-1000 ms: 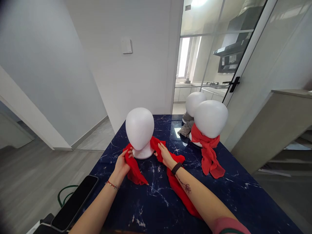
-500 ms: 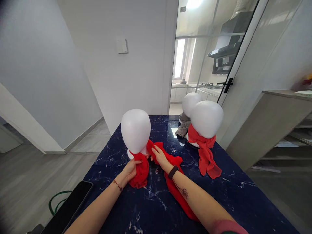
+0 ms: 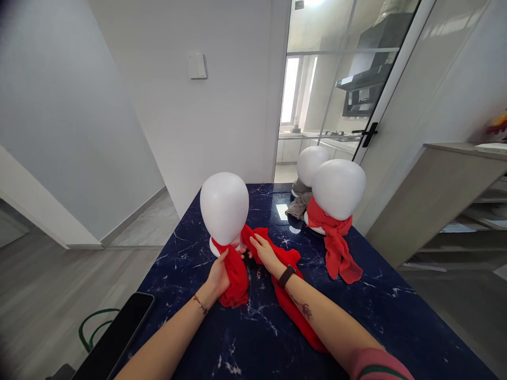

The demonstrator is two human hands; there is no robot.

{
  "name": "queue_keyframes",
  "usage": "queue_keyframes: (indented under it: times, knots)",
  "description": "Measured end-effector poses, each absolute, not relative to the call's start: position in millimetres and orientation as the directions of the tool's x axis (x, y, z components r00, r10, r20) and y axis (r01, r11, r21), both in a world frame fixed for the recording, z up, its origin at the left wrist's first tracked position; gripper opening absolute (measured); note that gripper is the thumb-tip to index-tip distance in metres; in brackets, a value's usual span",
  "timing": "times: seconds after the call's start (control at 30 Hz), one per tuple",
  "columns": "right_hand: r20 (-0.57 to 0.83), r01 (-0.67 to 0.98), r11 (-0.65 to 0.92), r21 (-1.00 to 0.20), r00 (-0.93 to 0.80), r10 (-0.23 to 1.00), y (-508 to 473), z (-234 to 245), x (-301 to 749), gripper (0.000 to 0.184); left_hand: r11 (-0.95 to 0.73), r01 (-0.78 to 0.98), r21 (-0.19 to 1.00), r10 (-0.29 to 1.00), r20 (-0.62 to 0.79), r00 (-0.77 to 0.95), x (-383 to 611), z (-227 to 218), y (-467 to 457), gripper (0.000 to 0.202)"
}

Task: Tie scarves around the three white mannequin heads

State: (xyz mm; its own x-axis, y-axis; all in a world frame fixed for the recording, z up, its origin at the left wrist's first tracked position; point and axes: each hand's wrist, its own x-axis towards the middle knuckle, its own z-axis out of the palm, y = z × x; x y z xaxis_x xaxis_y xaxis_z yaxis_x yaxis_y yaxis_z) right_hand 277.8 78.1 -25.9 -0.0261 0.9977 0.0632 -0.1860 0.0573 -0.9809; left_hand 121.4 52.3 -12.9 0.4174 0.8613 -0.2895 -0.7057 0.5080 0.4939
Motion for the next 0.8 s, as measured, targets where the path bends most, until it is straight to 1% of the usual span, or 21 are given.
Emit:
queue_keyframes:
  times: [0.1,0.17,0.2,0.27,0.3,0.4,0.47,0.53,0.6,0.7,0.8]
  knots:
    - [0.04,-0.147,0.039,-0.988,-0.006,0.999,67.6,-10.4,278.4,0.035,0.505,-0.743,0.439,0.863,-0.269,0.428,123.6,-18.7,56.8,0.022]
    - [-0.03,-0.136,-0.03,-0.99,0.001,1.0,55.3,2.3,280.9,0.034,0.505,-0.763,0.403,0.863,-0.258,0.435,124.0,-20.4,57.7,0.02]
    - [-0.08,-0.133,-0.083,-0.988,-0.024,0.996,47.3,9.1,282.9,0.034,0.517,-0.763,0.388,0.855,-0.265,0.445,123.7,-20.5,57.5,0.019]
    - [-0.157,-0.117,-0.17,-0.978,-0.113,0.981,28.1,23.3,288.3,0.034,0.551,-0.749,0.368,0.833,-0.295,0.468,122.7,-20.1,56.3,0.018]
    - [-0.171,-0.103,-0.19,-0.976,-0.166,0.971,17.0,30.7,291.6,0.034,0.567,-0.739,0.363,0.822,-0.309,0.479,122.2,-19.7,55.6,0.018]
    - [-0.181,-0.028,-0.202,-0.979,-0.332,0.926,-18.7,52.6,303.0,0.033,0.589,-0.726,0.356,0.806,-0.319,0.498,121.3,-18.5,54.3,0.02]
    - [-0.216,0.021,-0.232,-0.973,-0.455,0.864,-42.2,64.2,311.6,0.033,0.576,-0.732,0.363,0.816,-0.311,0.487,121.3,-18.0,54.1,0.021]
    - [-0.238,0.023,-0.267,-0.963,-0.531,0.813,-64.4,70.8,321.3,0.032,0.556,-0.74,0.378,0.829,-0.312,0.464,121.3,-17.7,54.2,0.023]
    - [-0.227,-0.022,-0.285,-0.958,-0.55,0.804,-85.0,72.8,331.2,0.033,0.546,-0.738,0.396,0.835,-0.322,0.446,121.3,-17.3,54.1,0.024]
    - [-0.184,-0.082,-0.259,-0.962,-0.505,0.843,-113.7,72.2,340.5,0.036,0.531,-0.735,0.421,0.846,-0.317,0.43,121.1,-16.6,53.7,0.027]
    - [-0.202,-0.049,-0.249,-0.967,-0.443,0.874,-137.2,73.3,331.3,0.044,0.516,-0.731,0.447,0.855,-0.316,0.41,121.7,-16.8,52.8,0.029]
